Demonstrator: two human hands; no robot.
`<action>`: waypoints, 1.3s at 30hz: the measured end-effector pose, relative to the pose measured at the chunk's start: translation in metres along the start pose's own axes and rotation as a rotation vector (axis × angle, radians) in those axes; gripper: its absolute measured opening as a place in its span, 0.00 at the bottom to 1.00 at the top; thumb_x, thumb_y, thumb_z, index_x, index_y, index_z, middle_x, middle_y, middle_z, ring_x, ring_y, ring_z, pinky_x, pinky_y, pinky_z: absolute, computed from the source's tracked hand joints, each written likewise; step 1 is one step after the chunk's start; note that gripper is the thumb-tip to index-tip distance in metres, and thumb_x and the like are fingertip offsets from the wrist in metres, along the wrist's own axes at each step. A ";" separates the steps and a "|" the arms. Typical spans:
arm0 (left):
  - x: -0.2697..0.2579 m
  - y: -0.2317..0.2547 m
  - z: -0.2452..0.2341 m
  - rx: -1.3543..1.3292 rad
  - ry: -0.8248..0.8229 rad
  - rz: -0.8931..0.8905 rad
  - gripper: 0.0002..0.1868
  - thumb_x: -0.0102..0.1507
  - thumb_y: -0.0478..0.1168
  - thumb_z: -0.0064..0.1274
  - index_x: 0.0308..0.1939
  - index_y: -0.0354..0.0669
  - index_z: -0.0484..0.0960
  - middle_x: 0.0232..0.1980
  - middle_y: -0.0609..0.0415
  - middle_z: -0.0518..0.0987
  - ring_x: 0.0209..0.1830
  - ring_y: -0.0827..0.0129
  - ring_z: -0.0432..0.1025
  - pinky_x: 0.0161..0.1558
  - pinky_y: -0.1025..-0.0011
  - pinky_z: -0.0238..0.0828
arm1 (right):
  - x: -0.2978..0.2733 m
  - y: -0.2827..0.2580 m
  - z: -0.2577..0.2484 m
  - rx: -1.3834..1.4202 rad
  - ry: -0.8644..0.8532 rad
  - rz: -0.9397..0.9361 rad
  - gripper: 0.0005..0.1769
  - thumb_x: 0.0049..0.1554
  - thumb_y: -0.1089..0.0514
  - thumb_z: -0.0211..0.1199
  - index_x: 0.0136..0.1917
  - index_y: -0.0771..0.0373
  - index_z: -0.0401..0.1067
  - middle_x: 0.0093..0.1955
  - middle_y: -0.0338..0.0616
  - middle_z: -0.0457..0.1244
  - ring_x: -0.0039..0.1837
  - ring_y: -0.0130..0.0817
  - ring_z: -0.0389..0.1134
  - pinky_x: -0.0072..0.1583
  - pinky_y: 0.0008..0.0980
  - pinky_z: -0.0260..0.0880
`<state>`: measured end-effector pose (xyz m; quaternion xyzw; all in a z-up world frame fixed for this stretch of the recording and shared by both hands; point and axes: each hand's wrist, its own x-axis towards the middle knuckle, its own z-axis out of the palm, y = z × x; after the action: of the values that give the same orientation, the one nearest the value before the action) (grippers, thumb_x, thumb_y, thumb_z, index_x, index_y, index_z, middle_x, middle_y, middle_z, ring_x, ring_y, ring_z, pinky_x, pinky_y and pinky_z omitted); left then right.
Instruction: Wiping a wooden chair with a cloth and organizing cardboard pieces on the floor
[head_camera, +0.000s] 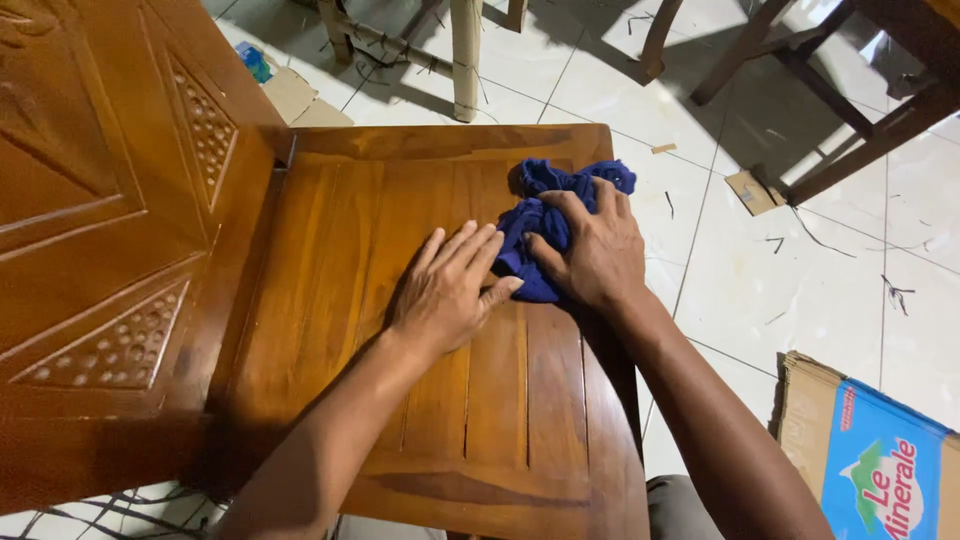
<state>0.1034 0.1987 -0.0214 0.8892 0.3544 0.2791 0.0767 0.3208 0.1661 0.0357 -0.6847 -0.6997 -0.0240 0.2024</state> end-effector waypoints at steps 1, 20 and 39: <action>0.001 0.001 -0.002 0.001 0.000 -0.003 0.35 0.71 0.66 0.36 0.70 0.44 0.72 0.69 0.45 0.74 0.73 0.52 0.65 0.73 0.45 0.51 | 0.004 0.002 -0.001 0.002 -0.002 -0.002 0.31 0.56 0.31 0.62 0.67 0.44 0.68 0.65 0.58 0.57 0.68 0.66 0.61 0.65 0.61 0.65; 0.014 -0.045 -0.041 0.018 -0.136 -0.331 0.36 0.68 0.58 0.48 0.74 0.41 0.66 0.78 0.42 0.63 0.79 0.45 0.54 0.74 0.36 0.38 | 0.107 0.044 0.053 -0.031 0.109 -0.007 0.29 0.56 0.32 0.66 0.64 0.48 0.70 0.61 0.58 0.57 0.68 0.63 0.60 0.66 0.54 0.60; 0.017 -0.041 -0.043 0.055 -0.134 -0.358 0.35 0.67 0.59 0.50 0.73 0.44 0.68 0.76 0.46 0.65 0.78 0.49 0.55 0.74 0.38 0.41 | 0.016 -0.016 -0.002 0.103 -0.129 -0.224 0.29 0.52 0.34 0.67 0.63 0.45 0.72 0.63 0.58 0.59 0.69 0.60 0.62 0.67 0.53 0.62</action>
<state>0.0658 0.2375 0.0085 0.8304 0.5083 0.1914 0.1241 0.3064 0.1793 0.0463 -0.5910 -0.7837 0.0334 0.1881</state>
